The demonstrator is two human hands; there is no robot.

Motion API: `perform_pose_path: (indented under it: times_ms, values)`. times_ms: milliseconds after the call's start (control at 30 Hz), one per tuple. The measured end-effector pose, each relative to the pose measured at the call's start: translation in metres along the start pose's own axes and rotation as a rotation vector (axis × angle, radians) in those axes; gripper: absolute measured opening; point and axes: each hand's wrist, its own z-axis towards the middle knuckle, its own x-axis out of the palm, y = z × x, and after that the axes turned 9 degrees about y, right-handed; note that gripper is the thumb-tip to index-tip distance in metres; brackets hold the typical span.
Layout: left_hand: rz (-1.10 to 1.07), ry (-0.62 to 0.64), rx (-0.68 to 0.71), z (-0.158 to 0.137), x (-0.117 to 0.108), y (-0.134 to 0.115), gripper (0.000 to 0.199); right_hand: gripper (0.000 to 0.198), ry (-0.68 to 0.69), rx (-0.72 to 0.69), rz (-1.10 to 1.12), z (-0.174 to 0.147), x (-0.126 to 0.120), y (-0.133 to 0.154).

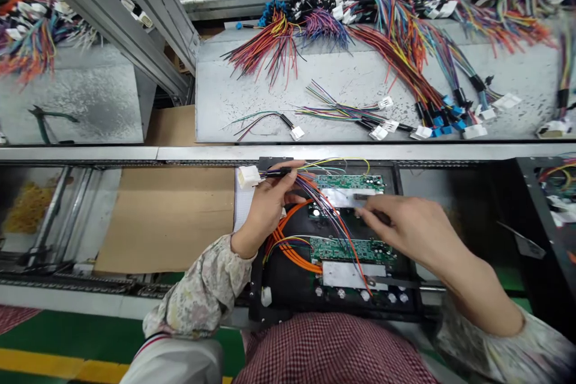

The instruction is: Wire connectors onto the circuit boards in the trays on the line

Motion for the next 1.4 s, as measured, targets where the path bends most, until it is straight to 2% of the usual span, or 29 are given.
perform_pose_path:
  times_ms: [100,133,400,767,1000,1133,1267,1400]
  values:
    - [-0.007,-0.001,0.004,0.000,0.002,-0.001,0.028,0.051,-0.180,0.218,0.029,0.001,0.003,-0.011]
    - [-0.005,0.001,-0.002,0.000,0.003,-0.001,0.028,0.050,-0.218,0.251,0.064,0.004,0.006,-0.015]
    - [0.036,-0.007,-0.020,0.000,0.000,0.000,0.029,0.035,-0.092,0.239,0.079,0.028,0.030,-0.026]
    - [0.053,0.008,0.005,0.000,-0.001,0.001,0.029,0.027,-0.013,0.240,0.100,0.032,0.024,-0.026]
    - [0.246,-0.038,0.074,-0.003,0.002,0.000,0.028,0.029,-0.032,0.224,0.205,0.034,0.026,-0.028]
    - [0.243,0.035,0.079,-0.002,0.000,-0.001,0.033,0.030,-0.052,0.228,0.224,0.038,0.028,-0.023]
    - [0.209,0.086,0.052,-0.001,-0.002,-0.005,0.027,0.028,-0.107,0.224,0.144,0.038,0.029,-0.017]
    - [0.227,0.081,0.047,-0.003,-0.002,-0.006,0.023,0.024,-0.112,0.309,0.028,0.038,0.029,-0.019]
